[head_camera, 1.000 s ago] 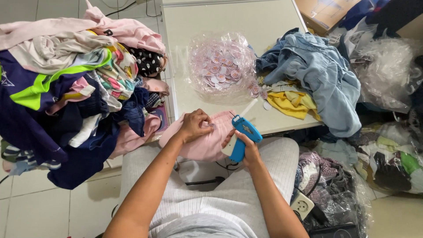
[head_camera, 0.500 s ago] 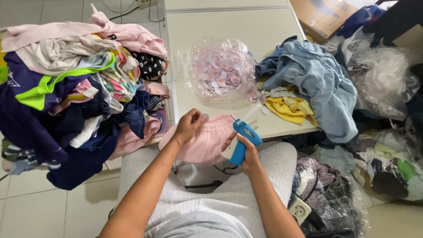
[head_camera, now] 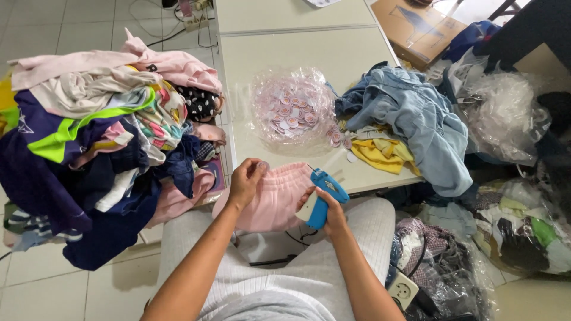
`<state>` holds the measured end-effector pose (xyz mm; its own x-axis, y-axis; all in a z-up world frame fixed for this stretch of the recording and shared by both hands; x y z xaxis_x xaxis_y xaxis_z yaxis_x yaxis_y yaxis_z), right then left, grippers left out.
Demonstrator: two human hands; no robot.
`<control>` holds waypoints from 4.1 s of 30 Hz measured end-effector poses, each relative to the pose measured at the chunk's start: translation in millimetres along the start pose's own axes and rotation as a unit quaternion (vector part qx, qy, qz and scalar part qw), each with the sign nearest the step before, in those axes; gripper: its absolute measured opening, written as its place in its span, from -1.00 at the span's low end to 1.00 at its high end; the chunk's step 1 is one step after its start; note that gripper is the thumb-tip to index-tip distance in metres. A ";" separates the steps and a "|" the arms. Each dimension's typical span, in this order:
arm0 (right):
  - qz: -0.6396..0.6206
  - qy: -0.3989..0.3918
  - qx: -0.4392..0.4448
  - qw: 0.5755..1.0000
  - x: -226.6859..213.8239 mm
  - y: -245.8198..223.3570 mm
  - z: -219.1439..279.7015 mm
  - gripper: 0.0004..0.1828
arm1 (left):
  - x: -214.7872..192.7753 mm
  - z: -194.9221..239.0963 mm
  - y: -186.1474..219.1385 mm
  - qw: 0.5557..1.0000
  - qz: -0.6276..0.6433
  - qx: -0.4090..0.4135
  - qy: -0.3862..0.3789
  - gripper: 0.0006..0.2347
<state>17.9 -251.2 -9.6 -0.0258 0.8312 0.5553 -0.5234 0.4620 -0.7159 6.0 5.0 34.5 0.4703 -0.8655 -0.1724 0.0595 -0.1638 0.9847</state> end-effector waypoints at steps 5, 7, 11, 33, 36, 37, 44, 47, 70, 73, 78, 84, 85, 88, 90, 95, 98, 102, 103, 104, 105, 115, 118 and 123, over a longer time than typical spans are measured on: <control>0.034 0.149 -0.047 0.987 18.1 -21.2 25.6 -0.51 | 0.0 9.9 47.5 0.991 0.122 -0.017 0.056 -0.91; 0.063 0.222 -0.083 0.969 33.5 -34.4 42.9 -0.44 | 7.9 12.2 63.5 0.980 0.186 -0.024 0.059 -0.93; 0.180 0.097 -0.165 0.965 42.0 -39.0 46.9 -0.65 | 31.4 33.9 129.6 0.937 0.341 -0.080 0.008 -0.93; 0.409 0.175 -0.299 0.844 47.3 -143.8 44.8 -0.56 | 37.2 17.2 31.0 0.830 0.485 -0.270 -0.055 -0.96; 0.610 0.106 -0.255 0.742 -2.7 -88.2 0.2 -0.32 | 26.7 4.7 -51.6 0.816 0.484 -0.314 -0.025 -0.92; 0.612 0.106 -0.253 0.742 -6.8 -86.9 -0.7 -0.32 | 23.1 7.8 -56.1 0.815 0.485 -0.316 -0.024 -0.92; 0.557 0.069 -0.271 0.782 32.8 -128.8 38.6 -0.45 | 17.0 14.3 -57.6 0.817 0.486 -0.310 -0.036 -0.81; 0.367 0.095 -0.262 0.887 97.3 -128.8 70.0 -0.64 | 18.9 17.3 -59.8 0.832 0.469 -0.293 -0.049 -0.79; 0.107 -0.047 -0.167 0.979 86.7 -13.5 33.1 -0.75 | 13.2 37.0 -28.4 0.945 0.275 -0.128 -0.124 -0.75; 0.070 -0.052 -0.126 0.988 75.1 -4.0 24.7 -0.76 | 13.9 38.6 -28.6 0.943 0.279 -0.138 -0.115 -0.83; 0.154 -0.016 -0.146 0.977 84.2 -16.2 34.9 -0.70 | 16.4 34.0 -41.2 0.949 0.262 -0.146 -0.097 -0.83; 0.232 -0.005 -0.137 0.963 79.8 -15.7 37.9 -0.66 | 19.5 30.2 -47.6 0.945 0.269 -0.161 -0.097 -0.81; 0.232 -0.005 -0.136 0.963 83.4 -16.0 44.0 -0.66 | 20.3 30.1 -48.7 0.945 0.269 -0.162 -0.096 -0.81; 0.315 0.026 -0.106 0.943 86.1 -12.4 54.8 -0.41 | 20.1 31.3 -50.7 0.937 0.292 -0.175 -0.078 -0.84; 0.283 -0.027 -0.165 0.945 86.1 -11.6 53.8 -0.63 | 19.8 31.0 -47.1 0.932 0.301 -0.181 -0.087 -0.85; 0.286 -0.043 -0.185 0.939 85.5 -8.7 46.1 -0.66 | 16.1 30.3 -46.1 0.934 0.298 -0.178 -0.090 -0.82; 0.286 -0.053 -0.207 0.934 88.8 -11.2 45.0 -0.72 | 15.8 30.1 -47.0 0.935 0.294 -0.178 -0.090 -0.80; 0.285 -0.058 -0.216 0.932 77.9 -4.0 35.9 -0.71 | 14.0 33.1 -39.7 0.929 0.309 -0.181 -0.096 -0.78; 0.285 -0.058 -0.214 0.932 79.8 -5.0 37.5 -0.71 | 14.7 32.7 -41.1 0.929 0.309 -0.182 -0.095 -0.78; 0.283 -0.057 -0.215 0.933 81.8 -6.2 39.3 -0.69 | 15.3 32.4 -42.5 0.927 0.314 -0.183 -0.094 -0.78; 0.280 -0.056 -0.216 0.934 83.9 -7.0 41.2 -0.67 | 15.6 32.2 -43.9 0.925 0.320 -0.183 -0.094 -0.78; 0.299 -0.065 -0.217 0.927 84.0 -2.4 46.2 -0.72 | 16.9 30.2 -50.4 0.928 0.308 -0.185 -0.101 -0.78; 0.294 -0.063 -0.212 0.930 81.2 -0.3 40.5 -0.65 | 14.8 32.2 -42.3 0.926 0.311 -0.188 -0.099 -0.78; 0.301 -0.080 -0.218 0.925 77.4 4.3 35.1 -0.74 | 14.5 31.3 -45.4 0.930 0.301 -0.181 -0.105 -0.78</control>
<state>-16.2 -195.8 45.1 -0.3447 0.9382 0.0313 0.0194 0.0405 -0.9990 -17.4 -14.9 -13.5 0.3350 -0.8278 0.4500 0.1511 0.5186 0.8415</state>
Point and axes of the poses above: each hand's wrist, its own z-axis away from the middle knuckle, its own x-axis out of the palm, y = z × x, the point moved 3 cm from there along -z, towards the middle knuckle, and after that the axes turned 7 degrees about y, right-handed, at the moved point
